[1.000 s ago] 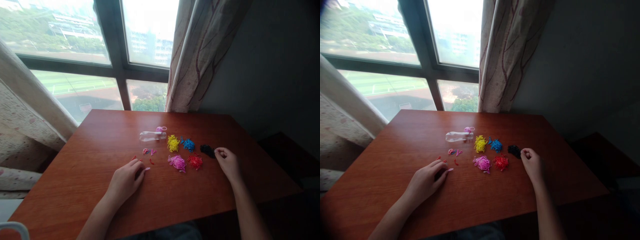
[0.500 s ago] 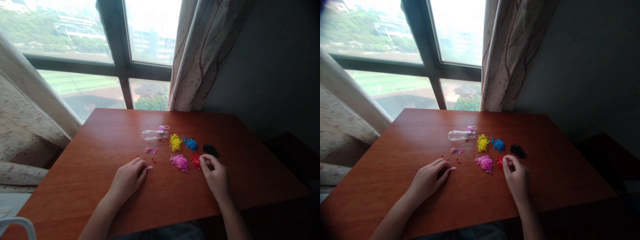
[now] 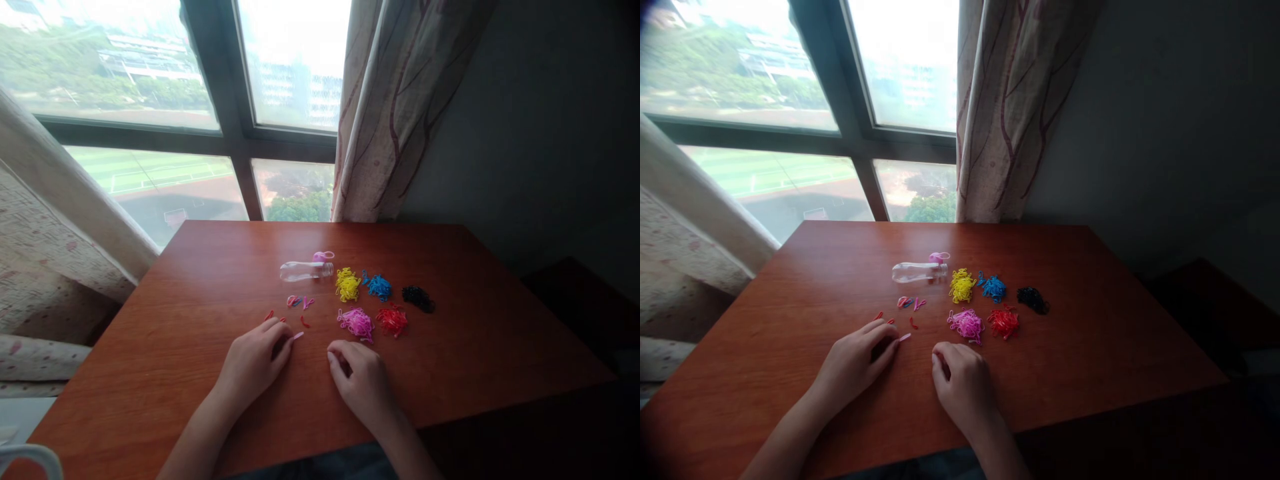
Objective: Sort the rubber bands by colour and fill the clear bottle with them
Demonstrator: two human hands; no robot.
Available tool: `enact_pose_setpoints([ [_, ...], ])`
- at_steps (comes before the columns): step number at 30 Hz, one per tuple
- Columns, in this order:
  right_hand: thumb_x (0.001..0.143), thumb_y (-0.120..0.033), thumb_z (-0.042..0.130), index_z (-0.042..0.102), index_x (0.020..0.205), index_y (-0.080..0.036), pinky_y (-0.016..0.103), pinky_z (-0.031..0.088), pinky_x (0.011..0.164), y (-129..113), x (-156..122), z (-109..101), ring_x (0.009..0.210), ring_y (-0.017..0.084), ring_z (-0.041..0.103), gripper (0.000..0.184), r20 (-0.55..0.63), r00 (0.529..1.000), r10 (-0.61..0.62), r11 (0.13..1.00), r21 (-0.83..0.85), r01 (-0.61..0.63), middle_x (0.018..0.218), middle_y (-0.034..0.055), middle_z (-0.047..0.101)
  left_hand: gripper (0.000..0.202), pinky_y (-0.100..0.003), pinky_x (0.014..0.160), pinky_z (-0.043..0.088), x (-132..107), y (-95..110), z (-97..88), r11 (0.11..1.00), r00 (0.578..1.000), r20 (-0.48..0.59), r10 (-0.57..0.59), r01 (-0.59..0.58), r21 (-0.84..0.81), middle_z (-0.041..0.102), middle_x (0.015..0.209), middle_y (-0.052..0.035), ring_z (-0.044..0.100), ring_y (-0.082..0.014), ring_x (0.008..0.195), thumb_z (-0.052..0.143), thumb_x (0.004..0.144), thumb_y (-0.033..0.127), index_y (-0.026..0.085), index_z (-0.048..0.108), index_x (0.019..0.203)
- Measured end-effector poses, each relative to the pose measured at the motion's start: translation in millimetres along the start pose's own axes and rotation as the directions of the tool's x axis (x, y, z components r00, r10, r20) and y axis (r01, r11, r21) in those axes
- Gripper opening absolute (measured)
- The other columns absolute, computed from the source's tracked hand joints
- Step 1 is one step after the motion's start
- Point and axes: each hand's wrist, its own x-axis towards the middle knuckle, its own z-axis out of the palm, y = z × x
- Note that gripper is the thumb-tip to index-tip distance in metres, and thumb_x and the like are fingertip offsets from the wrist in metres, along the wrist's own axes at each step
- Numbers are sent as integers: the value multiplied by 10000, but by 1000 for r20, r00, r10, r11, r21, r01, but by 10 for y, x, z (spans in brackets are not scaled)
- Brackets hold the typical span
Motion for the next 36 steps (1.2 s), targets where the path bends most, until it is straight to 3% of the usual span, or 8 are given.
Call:
enact_pose_setpoints([
  [8, 884, -133, 507, 595, 827, -222, 269, 319, 657, -71, -20, -10, 719, 158, 588, 137, 103, 991, -91, 987, -126, 104, 755, 0, 645, 126, -238, 659, 412, 105, 260, 46, 984, 995, 26, 97, -92, -153, 640, 857, -9, 591, -144, 751, 488, 909, 213, 215, 605, 864],
  [14, 884, -145, 509, 582, 798, -213, 282, 286, 629, -53, -15, 18, 712, 159, 585, 132, 74, 992, -97, 979, -170, 109, 754, 8, 647, 102, -241, 667, 417, 419, 564, 67, 976, 978, 45, 203, -198, -92, 662, 906, -13, 616, -148, 779, 521, 875, 177, 212, 617, 870],
  [19, 873, -146, 528, 584, 789, -215, 287, 273, 616, -41, -26, 34, 708, 155, 599, 123, 87, 993, -84, 975, -200, 100, 743, -1, 648, 142, -257, 635, 409, 679, 770, 92, 953, 947, 139, 288, -298, 56, 678, 933, -20, 650, -169, 801, 496, 902, 222, 220, 635, 874],
  [23, 852, -139, 548, 602, 819, -218, 285, 270, 609, -36, -33, 35, 716, 160, 609, 101, 93, 993, -67, 972, -218, 86, 750, 0, 660, 143, -263, 589, 393, 763, 895, 123, 952, 949, 158, 274, -291, 94, 690, 935, -36, 662, -182, 776, 489, 902, 227, 208, 626, 866],
  [30, 830, -130, 553, 601, 789, -214, 294, 273, 601, -23, -31, 48, 717, 172, 618, 106, 79, 995, -65, 970, -231, 81, 734, 9, 663, 132, -260, 571, 382, 746, 920, 153, 962, 960, 151, 236, -253, 103, 688, 905, -28, 657, -179, 759, 502, 894, 231, 214, 629, 864],
  [36, 869, -135, 525, 602, 810, -209, 281, 305, 629, -21, -12, 43, 720, 164, 613, 121, 66, 995, -76, 981, -172, 86, 755, 8, 663, 129, -259, 638, 409, 634, 765, 67, 972, 968, 91, 233, -234, -1, 676, 916, -8, 639, -168, 797, 510, 888, 217, 228, 639, 891],
])
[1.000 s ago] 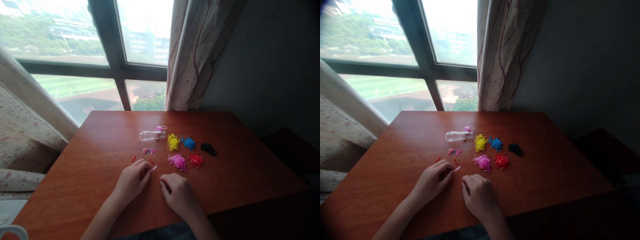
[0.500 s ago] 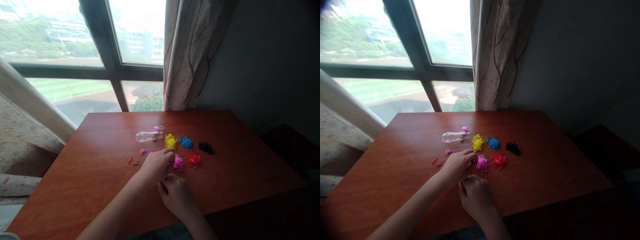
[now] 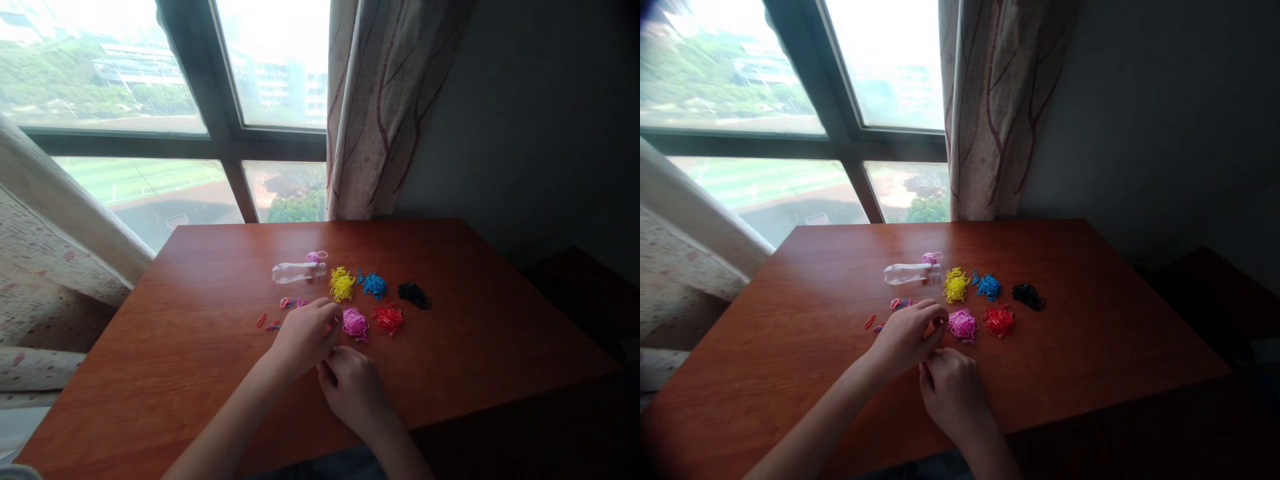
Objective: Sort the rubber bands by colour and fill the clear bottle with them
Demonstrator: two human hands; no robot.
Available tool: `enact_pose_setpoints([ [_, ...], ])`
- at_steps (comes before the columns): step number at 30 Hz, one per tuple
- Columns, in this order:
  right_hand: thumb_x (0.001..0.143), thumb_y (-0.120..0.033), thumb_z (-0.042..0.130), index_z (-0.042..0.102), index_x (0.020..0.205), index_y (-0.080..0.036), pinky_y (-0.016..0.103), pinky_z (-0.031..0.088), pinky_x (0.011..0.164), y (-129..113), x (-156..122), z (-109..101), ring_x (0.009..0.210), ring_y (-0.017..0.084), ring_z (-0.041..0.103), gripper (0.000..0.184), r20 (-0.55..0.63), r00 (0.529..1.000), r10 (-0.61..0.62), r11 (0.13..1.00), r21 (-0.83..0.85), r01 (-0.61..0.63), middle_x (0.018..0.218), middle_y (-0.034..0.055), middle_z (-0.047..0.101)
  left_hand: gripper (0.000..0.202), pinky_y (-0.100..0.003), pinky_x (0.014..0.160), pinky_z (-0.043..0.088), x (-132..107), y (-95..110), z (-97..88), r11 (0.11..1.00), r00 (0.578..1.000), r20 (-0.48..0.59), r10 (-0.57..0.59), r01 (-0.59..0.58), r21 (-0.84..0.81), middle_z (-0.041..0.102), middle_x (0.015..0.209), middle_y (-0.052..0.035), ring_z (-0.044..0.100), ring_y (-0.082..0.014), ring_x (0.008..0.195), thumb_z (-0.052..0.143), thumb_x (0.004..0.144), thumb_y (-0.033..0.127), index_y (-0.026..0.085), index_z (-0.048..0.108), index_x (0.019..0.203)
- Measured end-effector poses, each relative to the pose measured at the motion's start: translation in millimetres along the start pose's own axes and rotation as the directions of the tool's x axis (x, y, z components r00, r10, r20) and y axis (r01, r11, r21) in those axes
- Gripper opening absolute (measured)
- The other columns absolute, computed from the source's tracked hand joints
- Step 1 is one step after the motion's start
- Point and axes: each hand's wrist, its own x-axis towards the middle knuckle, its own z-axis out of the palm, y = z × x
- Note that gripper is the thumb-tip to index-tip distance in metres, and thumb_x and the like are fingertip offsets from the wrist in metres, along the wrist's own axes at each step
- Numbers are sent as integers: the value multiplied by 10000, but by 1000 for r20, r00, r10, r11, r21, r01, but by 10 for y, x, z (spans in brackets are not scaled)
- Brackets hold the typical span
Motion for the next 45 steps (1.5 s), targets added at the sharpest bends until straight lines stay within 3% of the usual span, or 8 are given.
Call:
enact_pose_setpoints([
  [8, 892, -123, 513, 621, 865, -226, 259, 363, 682, -39, 13, -56, 745, 158, 616, 153, 18, 1000, 18, 997, 75, -19, 785, 2, 675, 148, -253, 683, 447, -507, -422, -107, 981, 977, -108, -183, 175, -82, 674, 934, -20, 628, -160, 791, 490, 886, 218, 230, 637, 895],
  [13, 884, -127, 521, 626, 856, -230, 259, 367, 678, -30, 9, -42, 735, 156, 615, 149, 7, 999, 32, 995, 98, -32, 784, -2, 674, 195, -260, 644, 430, -732, -677, -241, 903, 881, -281, -380, 419, 92, 671, 971, -21, 635, -170, 757, 480, 910, 348, 231, 631, 948],
  [16, 887, -127, 516, 626, 861, -230, 258, 367, 682, -25, 7, -30, 745, 156, 619, 153, 9, 999, 43, 992, 115, -44, 796, -3, 678, 224, -265, 631, 423, -786, -740, -307, 860, 856, -269, -442, 490, 145, 676, 971, -25, 645, -185, 776, 472, 914, 387, 227, 609, 991],
  [22, 888, -128, 509, 629, 849, -224, 258, 368, 675, -22, 5, -30, 728, 157, 616, 159, -6, 999, 33, 993, 117, -32, 775, 4, 676, 186, -271, 624, 400, -794, -739, -283, 855, 872, -152, -466, 488, 175, 668, 946, -26, 637, -192, 783, 453, 917, 361, 228, 581, 908],
  [45, 886, -126, 514, 628, 850, -227, 261, 376, 666, -53, 11, -70, 725, 159, 624, 157, 0, 1000, 31, 996, 88, -31, 770, 1, 677, 153, -277, 677, 427, -716, -549, -99, 945, 942, -74, -326, 326, -13, 658, 897, -28, 622, -189, 788, 460, 915, 273, 224, 587, 843],
])
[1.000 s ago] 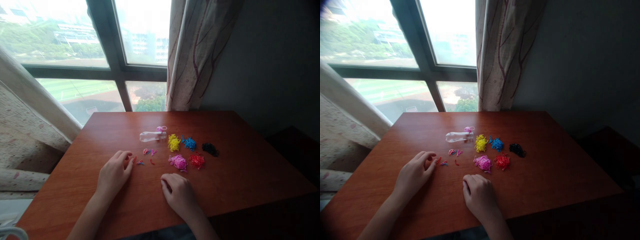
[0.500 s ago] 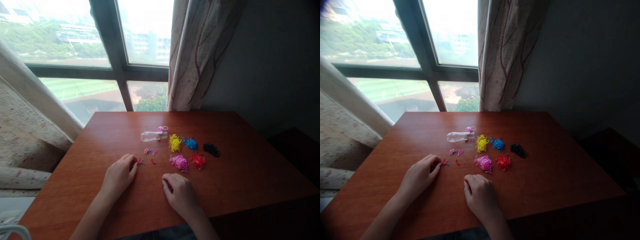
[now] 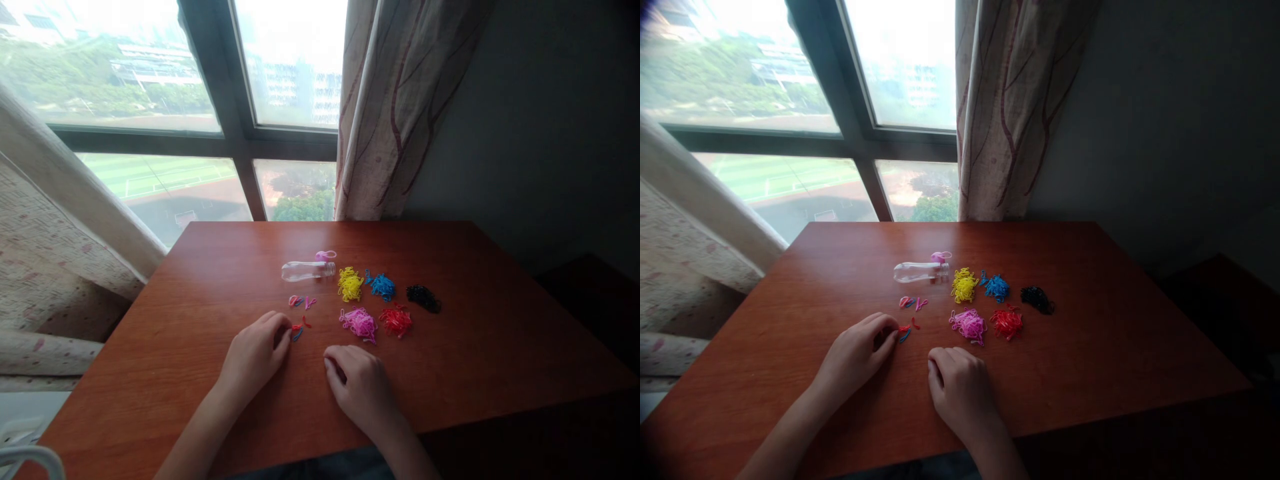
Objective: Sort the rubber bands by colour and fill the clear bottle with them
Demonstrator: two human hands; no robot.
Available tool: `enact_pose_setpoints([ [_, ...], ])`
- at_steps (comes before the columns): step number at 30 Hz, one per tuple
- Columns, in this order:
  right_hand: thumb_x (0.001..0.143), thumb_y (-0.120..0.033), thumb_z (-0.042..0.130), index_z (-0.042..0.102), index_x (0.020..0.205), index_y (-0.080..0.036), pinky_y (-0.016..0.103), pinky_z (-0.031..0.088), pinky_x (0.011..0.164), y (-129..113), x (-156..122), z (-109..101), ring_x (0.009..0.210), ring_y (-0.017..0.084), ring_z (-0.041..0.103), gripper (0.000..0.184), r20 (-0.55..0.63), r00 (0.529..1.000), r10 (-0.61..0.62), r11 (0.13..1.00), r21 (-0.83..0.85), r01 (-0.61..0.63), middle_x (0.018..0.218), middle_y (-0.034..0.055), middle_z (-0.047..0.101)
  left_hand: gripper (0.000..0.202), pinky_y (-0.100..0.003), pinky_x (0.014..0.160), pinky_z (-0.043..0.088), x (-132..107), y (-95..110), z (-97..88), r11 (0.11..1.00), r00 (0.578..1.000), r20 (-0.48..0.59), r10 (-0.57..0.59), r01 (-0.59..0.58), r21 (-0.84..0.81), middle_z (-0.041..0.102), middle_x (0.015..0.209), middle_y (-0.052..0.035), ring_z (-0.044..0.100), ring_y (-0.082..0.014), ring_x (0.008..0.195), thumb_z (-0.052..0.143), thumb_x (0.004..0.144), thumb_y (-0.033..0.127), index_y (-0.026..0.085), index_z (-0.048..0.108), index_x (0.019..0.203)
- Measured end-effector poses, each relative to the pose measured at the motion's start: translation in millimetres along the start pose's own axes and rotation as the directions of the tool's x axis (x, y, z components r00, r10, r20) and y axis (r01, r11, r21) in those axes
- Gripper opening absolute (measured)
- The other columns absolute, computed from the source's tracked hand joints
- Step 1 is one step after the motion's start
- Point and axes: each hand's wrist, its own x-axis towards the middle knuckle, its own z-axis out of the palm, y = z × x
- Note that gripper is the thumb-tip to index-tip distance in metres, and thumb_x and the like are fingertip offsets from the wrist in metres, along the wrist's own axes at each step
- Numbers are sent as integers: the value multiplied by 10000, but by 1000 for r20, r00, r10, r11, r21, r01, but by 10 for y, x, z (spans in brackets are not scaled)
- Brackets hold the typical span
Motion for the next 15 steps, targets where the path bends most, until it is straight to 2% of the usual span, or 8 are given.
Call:
enact_pose_setpoints([
  [15, 890, -129, 518, 629, 866, -226, 256, 376, 677, 20, 11, 16, 731, 161, 622, 149, -1, 1000, 2, 1000, 7, -2, 787, 8, 685, 118, -282, 670, 439, -32, 36, 60, 998, 1000, -11, 13, -13, -59, 655, 865, -23, 609, -182, 752, 487, 889, 266, 219, 588, 848],
])
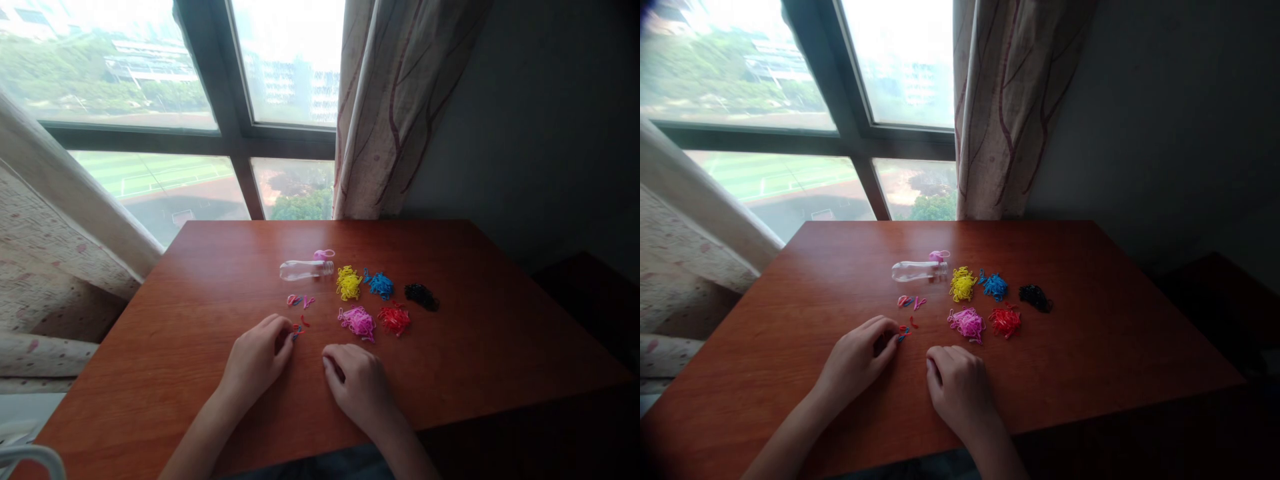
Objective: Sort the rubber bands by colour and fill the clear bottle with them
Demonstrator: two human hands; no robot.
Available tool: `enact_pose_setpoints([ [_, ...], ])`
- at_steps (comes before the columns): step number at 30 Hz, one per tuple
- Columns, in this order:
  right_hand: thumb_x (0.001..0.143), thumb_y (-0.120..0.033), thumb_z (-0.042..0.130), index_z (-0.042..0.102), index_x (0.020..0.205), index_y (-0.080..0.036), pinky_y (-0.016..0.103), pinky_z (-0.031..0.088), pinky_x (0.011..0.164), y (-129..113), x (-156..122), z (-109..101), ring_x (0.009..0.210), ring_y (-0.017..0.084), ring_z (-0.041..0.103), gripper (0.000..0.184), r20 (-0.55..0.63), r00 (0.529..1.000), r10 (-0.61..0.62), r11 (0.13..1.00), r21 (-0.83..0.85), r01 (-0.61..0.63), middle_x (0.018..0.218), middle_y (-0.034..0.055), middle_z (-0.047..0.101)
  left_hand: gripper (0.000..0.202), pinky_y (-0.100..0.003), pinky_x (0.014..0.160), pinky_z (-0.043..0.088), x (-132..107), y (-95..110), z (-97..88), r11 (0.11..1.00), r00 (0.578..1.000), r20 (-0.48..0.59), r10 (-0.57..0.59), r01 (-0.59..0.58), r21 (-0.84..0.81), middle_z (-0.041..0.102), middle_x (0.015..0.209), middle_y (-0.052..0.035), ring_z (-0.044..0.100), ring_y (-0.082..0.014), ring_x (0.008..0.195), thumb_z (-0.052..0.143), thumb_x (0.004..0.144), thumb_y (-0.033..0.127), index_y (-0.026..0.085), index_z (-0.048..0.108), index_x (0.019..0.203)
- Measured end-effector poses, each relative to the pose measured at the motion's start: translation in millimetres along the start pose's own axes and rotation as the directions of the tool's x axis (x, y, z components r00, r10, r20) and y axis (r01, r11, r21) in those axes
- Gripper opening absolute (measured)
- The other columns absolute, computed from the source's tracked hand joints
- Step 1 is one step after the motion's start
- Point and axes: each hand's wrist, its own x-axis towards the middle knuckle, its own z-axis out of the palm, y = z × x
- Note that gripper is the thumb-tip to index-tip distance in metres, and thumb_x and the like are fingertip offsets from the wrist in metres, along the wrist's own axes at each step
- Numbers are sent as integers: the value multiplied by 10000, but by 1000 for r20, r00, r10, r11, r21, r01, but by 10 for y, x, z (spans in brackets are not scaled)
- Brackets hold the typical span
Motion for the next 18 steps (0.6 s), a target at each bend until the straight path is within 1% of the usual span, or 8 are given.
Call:
enact_pose_setpoints([
  [3, 898, -133, 511, 635, 898, -227, 258, 381, 693, 1, -1, -1, 748, 165, 629, 155, -3, 1000, 5, 1000, 25, -5, 808, 13, 691, 118, -270, 661, 434, -23, 4, 14, 997, 999, 6, 39, -38, -71, 637, 836, -17, 585, -161, 713, 483, 891, 243, 214, 592, 857],
  [6, 911, -148, 508, 637, 987, -229, 261, 383, 698, 11, -8, -4, 754, 169, 634, 170, -14, 1000, 15, 998, 56, -14, 823, 14, 694, 132, -250, 661, 431, -55, 18, 34, 986, 995, 9, 96, -94, -139, 618, 838, -14, 563, -142, 701, 465, 891, 197, 211, 596, 882],
  [10, 921, -182, 523, 621, 1090, -229, 266, 370, 669, 23, -14, -9, 693, 167, 613, 200, -16, 999, 36, 996, 78, -35, 747, -5, 662, 164, -231, 643, 423, -80, 54, 76, 976, 987, 49, 152, -142, -165, 598, 846, -14, 544, -128, 683, 446, 882, 153, 209, 600, 884],
  [13, 919, -181, 525, 621, 1079, -232, 268, 361, 663, 24, -12, -2, 692, 168, 607, 193, -8, 999, 33, 997, 67, -33, 751, -7, 659, 169, -222, 635, 421, -88, 65, 114, 972, 982, 57, 178, -166, -169, 597, 852, -16, 547, -130, 693, 448, 882, 149, 210, 606, 890],
  [18, 918, -156, 503, 628, 973, -231, 264, 364, 698, 16, -14, 8, 770, 171, 625, 156, 6, 1000, 17, 998, 54, -17, 843, 10, 689, 151, -217, 633, 418, -80, 69, 121, 966, 980, 17, 198, -192, -171, 599, 840, -10, 544, -124, 689, 459, 895, 154, 210, 599, 879],
])
